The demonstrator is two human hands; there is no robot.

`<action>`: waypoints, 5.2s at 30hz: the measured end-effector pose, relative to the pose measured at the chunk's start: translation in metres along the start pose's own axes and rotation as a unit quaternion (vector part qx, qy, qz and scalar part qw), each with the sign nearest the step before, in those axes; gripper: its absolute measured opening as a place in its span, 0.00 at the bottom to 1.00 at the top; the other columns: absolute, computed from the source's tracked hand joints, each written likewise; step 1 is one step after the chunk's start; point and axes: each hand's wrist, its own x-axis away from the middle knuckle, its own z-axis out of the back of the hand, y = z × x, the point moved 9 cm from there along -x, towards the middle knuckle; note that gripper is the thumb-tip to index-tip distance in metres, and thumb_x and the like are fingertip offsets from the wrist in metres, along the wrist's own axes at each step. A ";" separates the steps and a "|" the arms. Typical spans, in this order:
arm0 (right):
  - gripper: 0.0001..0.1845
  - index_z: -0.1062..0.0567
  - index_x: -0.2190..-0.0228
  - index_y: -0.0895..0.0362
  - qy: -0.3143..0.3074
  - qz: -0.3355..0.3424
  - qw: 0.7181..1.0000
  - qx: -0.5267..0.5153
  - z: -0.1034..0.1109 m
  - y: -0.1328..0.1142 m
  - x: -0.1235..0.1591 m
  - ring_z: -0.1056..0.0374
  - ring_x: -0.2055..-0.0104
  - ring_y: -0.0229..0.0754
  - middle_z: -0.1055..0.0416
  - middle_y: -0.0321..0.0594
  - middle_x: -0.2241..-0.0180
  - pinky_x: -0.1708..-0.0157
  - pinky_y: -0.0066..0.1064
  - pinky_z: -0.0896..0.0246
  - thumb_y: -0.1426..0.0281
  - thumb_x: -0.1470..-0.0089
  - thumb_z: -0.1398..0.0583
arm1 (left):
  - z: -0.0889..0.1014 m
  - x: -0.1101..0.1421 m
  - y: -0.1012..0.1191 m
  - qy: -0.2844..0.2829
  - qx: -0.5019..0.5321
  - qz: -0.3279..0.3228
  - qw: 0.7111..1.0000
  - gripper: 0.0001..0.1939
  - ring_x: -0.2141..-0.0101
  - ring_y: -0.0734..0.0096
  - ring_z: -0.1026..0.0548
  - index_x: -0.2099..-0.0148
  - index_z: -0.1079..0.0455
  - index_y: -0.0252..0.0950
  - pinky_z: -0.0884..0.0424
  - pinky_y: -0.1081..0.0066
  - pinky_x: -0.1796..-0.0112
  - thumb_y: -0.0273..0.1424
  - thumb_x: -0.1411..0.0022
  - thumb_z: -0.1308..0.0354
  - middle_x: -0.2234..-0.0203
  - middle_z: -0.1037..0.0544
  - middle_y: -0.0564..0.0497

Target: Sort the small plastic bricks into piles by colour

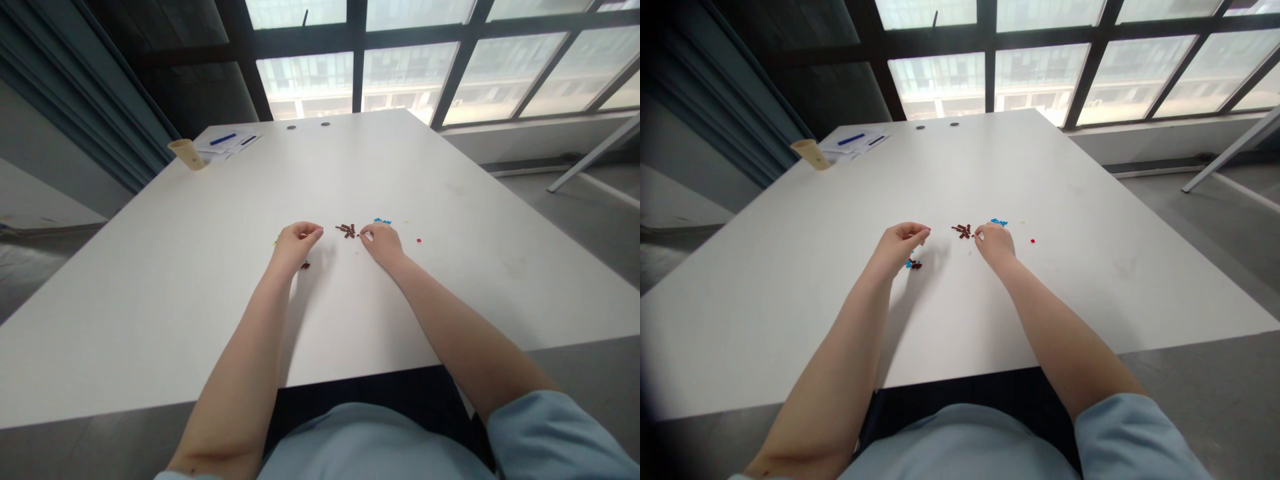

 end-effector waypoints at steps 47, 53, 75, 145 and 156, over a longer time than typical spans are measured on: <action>0.13 0.22 0.70 0.54 -0.003 0.022 0.997 -0.070 0.011 -0.005 0.007 0.35 0.68 0.40 0.26 0.39 0.68 0.66 0.31 0.44 0.68 0.52 0.46 | 0.011 -0.005 -0.001 0.005 -0.271 -0.060 0.961 0.08 0.68 0.63 0.28 0.66 0.32 0.36 0.35 0.67 0.66 0.27 0.45 0.53 0.70 0.25 0.45; 0.13 0.22 0.70 0.54 -0.005 0.022 0.998 -0.065 0.012 -0.005 0.007 0.36 0.69 0.40 0.27 0.39 0.70 0.67 0.30 0.44 0.68 0.52 0.47 | 0.022 0.003 0.027 0.063 -0.061 -0.126 0.988 0.07 0.69 0.70 0.28 0.66 0.32 0.37 0.33 0.73 0.68 0.32 0.45 0.49 0.70 0.25 0.50; 0.13 0.22 0.70 0.55 -0.005 0.021 0.997 -0.080 0.014 -0.008 0.008 0.37 0.68 0.39 0.26 0.39 0.68 0.66 0.29 0.46 0.67 0.51 0.46 | -0.024 0.027 0.057 -0.076 0.230 -0.134 0.961 0.10 0.70 0.72 0.27 0.68 0.29 0.35 0.31 0.73 0.68 0.34 0.53 0.37 0.73 0.24 0.50; 0.10 0.25 0.67 0.55 -0.017 -0.037 0.999 -0.018 -0.004 -0.010 0.001 0.34 0.64 0.42 0.28 0.43 0.65 0.67 0.30 0.45 0.69 0.47 0.46 | 0.029 -0.004 -0.024 -0.008 -0.367 0.096 0.925 0.11 0.60 0.57 0.27 0.62 0.27 0.40 0.36 0.66 0.65 0.31 0.47 0.49 0.62 0.23 0.47; 0.10 0.25 0.69 0.55 -0.006 -0.024 0.999 -0.048 0.013 -0.014 0.007 0.36 0.70 0.39 0.29 0.39 0.72 0.71 0.29 0.48 0.67 0.49 0.46 | 0.002 0.003 -0.042 -0.158 -0.423 0.095 0.887 0.10 0.69 0.63 0.26 0.70 0.27 0.40 0.35 0.72 0.71 0.36 0.58 0.39 0.69 0.22 0.50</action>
